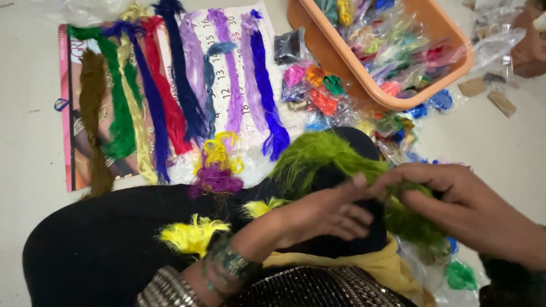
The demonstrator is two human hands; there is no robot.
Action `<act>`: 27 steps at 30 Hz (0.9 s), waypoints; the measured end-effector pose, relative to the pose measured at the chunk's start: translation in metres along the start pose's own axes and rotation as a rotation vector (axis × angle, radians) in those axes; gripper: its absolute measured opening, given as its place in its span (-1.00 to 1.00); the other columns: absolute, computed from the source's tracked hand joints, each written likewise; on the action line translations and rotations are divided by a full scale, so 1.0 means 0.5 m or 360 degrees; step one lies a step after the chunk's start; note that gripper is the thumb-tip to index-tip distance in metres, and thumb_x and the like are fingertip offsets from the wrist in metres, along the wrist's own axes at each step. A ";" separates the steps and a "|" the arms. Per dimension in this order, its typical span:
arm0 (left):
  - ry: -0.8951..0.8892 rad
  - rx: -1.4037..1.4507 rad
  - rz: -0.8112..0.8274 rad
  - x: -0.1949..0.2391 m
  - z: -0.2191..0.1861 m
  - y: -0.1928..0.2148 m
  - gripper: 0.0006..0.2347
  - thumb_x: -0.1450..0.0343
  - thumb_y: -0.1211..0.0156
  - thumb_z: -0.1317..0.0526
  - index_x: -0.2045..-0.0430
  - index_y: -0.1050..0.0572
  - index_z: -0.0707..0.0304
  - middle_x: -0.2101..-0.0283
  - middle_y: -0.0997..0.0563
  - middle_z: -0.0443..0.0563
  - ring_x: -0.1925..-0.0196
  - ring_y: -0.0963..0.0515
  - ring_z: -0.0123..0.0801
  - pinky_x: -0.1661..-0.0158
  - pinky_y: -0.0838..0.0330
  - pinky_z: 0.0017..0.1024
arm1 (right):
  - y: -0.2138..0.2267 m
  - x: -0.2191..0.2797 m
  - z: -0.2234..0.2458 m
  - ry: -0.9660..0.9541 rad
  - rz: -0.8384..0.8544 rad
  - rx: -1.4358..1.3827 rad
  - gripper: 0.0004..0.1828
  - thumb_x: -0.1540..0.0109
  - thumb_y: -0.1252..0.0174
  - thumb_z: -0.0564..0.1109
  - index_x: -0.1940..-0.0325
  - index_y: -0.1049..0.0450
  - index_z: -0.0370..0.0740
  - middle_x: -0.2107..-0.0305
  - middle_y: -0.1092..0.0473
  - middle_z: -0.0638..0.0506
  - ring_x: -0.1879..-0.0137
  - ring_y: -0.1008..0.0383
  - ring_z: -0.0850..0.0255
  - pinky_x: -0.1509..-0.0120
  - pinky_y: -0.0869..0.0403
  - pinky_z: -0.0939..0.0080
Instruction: The person sits on the floor and twists and braids long green synthetic fiber strands together by hand, repeatedly folding, aligning and twisting the fibers over their lap to form a braided strand, with colorful fiber samples laid out on a sheet nearby.
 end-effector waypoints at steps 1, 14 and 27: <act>-0.0014 -0.0007 -0.0005 0.000 -0.010 -0.010 -0.32 -0.43 0.06 -0.29 -0.38 -0.23 0.12 0.06 -0.61 0.04 0.06 -0.65 -0.28 0.00 -0.50 -0.41 | -0.013 0.006 0.022 0.0013 -0.0004 0.0010 -0.73 -0.40 -0.05 -0.23 -0.14 -0.56 -0.10 0.23 -0.49 -0.14 0.27 -0.39 -0.06 0.20 -0.41 -0.09; -0.0508 -0.0145 -0.0491 0.309 -0.221 0.139 -0.89 -0.46 -0.33 0.33 0.41 -0.53 0.39 0.59 -0.51 -0.07 0.74 -0.35 -0.61 0.74 -0.16 -0.63 | -0.093 0.042 0.289 0.0816 -0.0074 0.0158 -0.53 -0.30 -0.17 -0.02 -0.31 -0.42 0.10 -0.08 -0.51 0.04 -0.08 -0.55 0.15 -0.16 -0.53 0.14; 0.0173 -0.1722 -0.1027 0.491 -0.292 -0.010 -0.86 -0.38 -0.27 0.26 0.40 -0.70 0.36 0.53 -0.63 -0.21 0.59 -0.47 -0.73 0.55 -0.36 -0.77 | -0.209 -0.122 0.461 0.1598 0.0429 -0.0129 -0.16 -0.24 -0.38 -0.09 -0.51 -0.10 -0.04 -0.40 -0.13 -0.37 -0.45 -0.11 -0.31 -0.30 -0.27 -0.33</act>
Point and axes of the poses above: each hand's wrist, its own x-axis away from the middle knuckle, its own y-axis out of the back of the hand, z = x × y, the point moved 3 cm from there along -x, towards the middle knuckle
